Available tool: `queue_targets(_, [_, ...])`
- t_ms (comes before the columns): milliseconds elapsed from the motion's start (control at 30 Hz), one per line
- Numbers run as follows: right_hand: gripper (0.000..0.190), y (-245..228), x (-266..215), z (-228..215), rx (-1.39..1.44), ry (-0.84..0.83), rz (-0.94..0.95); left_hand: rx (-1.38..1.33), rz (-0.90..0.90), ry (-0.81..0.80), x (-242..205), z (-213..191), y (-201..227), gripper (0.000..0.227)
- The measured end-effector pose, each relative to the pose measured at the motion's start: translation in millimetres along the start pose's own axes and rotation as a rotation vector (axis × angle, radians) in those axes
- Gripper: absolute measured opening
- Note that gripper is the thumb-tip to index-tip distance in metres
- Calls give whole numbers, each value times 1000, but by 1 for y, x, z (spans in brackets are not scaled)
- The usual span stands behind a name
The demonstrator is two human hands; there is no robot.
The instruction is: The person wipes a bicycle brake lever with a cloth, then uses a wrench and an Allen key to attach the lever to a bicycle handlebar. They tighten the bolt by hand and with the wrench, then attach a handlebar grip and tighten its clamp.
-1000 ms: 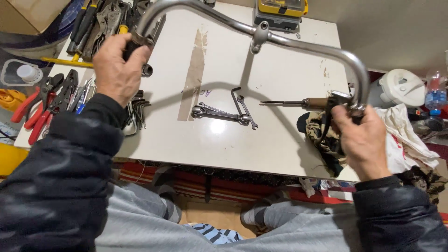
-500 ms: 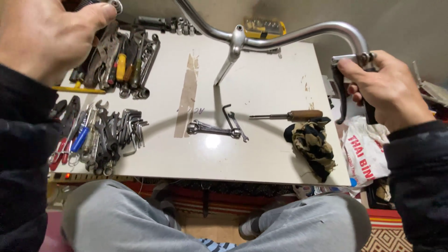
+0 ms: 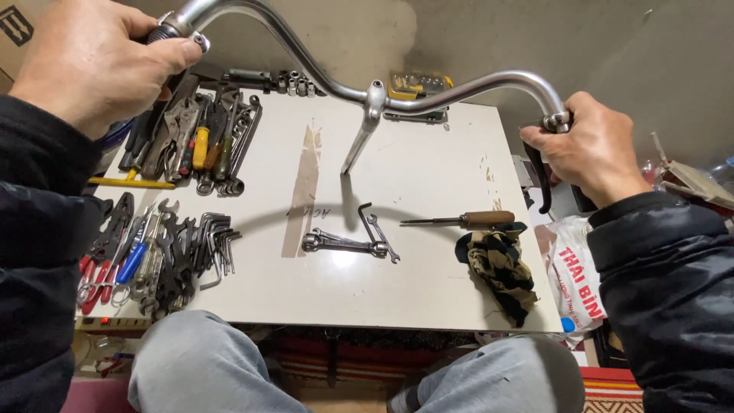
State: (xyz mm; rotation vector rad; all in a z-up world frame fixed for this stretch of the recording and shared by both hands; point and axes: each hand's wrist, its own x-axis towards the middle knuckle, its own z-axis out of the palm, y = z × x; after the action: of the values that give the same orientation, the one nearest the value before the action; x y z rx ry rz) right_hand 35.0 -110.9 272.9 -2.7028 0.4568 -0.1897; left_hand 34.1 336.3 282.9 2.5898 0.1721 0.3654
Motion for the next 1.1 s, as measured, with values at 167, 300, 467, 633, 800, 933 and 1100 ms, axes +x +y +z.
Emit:
queue_targets(167, [34,6,10,1,13,23,14,-37,32,16,2,-7,2,35])
queue_targets(300, [34,-1,9,-5,128,38,-37,-68,-52,-18,-5,-22,4,34])
queue_targets(467, [46,-20,3,-22,141,-81,-2,-31,-94,-48,-16,-32,-3,32])
queue_targets(633, [18,10,28,-23,700,-323,-53,-454,-191,-90,-8,-26,-23,29])
queue_targets(800, [28,18,34,-26,792,-388,-43,-499,-197,-101,-10,-31,-14,22])
queue_targets(933, [33,17,28,-29,799,-405,-127,-478,-312,-92,-4,-34,-8,16])
queue_targets(1100, [35,23,23,-21,881,-388,-116,-262,-68,-14,21,-25,-25,21])
